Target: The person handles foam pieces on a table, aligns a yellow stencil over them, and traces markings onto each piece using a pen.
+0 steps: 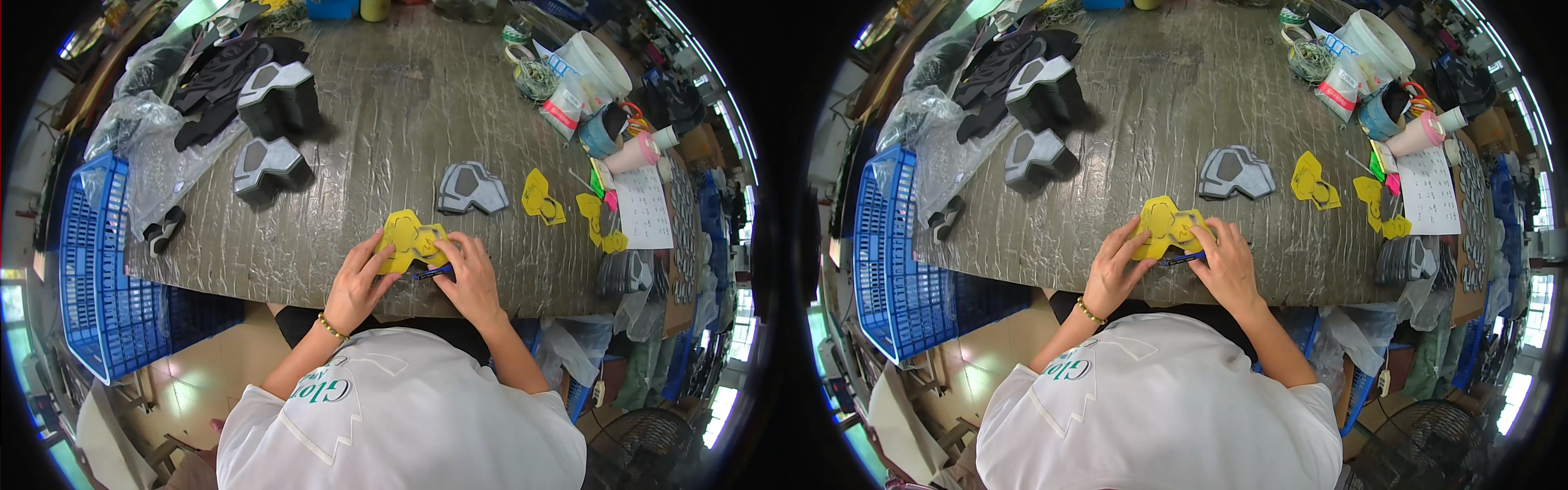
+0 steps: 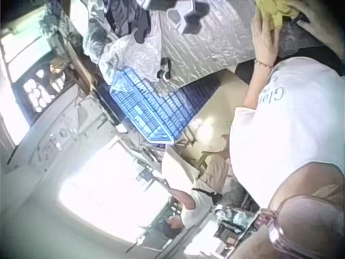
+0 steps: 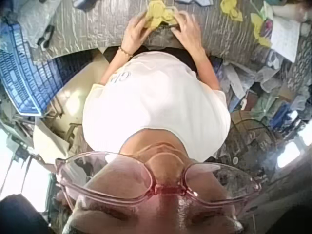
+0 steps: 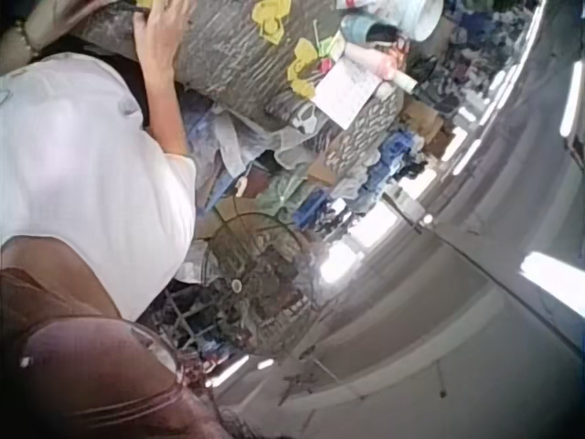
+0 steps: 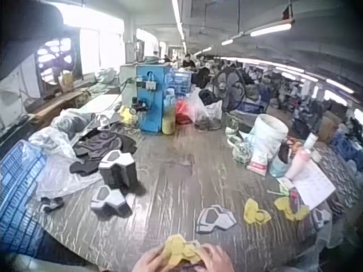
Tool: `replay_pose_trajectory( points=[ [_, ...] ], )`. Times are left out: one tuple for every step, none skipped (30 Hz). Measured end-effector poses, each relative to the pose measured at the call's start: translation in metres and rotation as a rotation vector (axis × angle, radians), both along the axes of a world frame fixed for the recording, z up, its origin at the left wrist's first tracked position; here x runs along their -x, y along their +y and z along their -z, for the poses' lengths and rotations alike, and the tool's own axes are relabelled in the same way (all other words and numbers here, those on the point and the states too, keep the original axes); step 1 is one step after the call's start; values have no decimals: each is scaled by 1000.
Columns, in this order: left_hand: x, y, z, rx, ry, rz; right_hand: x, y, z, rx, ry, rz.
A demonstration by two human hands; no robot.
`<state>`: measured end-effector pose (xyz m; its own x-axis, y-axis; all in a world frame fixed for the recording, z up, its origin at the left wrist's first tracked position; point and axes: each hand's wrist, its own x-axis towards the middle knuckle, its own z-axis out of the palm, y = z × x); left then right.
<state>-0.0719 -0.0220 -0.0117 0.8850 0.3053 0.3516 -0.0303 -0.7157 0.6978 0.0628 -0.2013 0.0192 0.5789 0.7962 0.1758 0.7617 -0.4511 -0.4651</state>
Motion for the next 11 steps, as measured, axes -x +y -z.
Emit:
replay_pose_trajectory(
  points=[
    [0,-1,0,1,1,-1,0,0,0,-7,-5,2],
    [0,-3,0,5,-1,-17,0,0,0,-6,-4,1],
    [0,-6,-1,10,-1,-34,0,0,-1,-2,-8,1],
    [-1,-9,-1,11,1,-36,0,0,-1,1,-12,2],
    [-3,-13,-2,-3,-4,-73,0,0,-1,4,-16,-1],
    [-5,-17,-2,-18,-10,-109,0,-1,-1,8,-20,-3],
    [-8,-20,-3,-74,-39,-129,-1,-1,0,10,-51,-19],
    [-10,-22,-3,-72,-38,-130,-1,-2,0,11,-50,-20],
    [-11,-24,-2,-94,-18,-146,-1,-2,0,9,-51,-18],
    [-12,-24,-1,-115,1,-161,0,-2,0,7,-52,-15],
    [-13,-23,6,-166,-22,-167,0,-2,0,7,-52,-17]
  ],
)
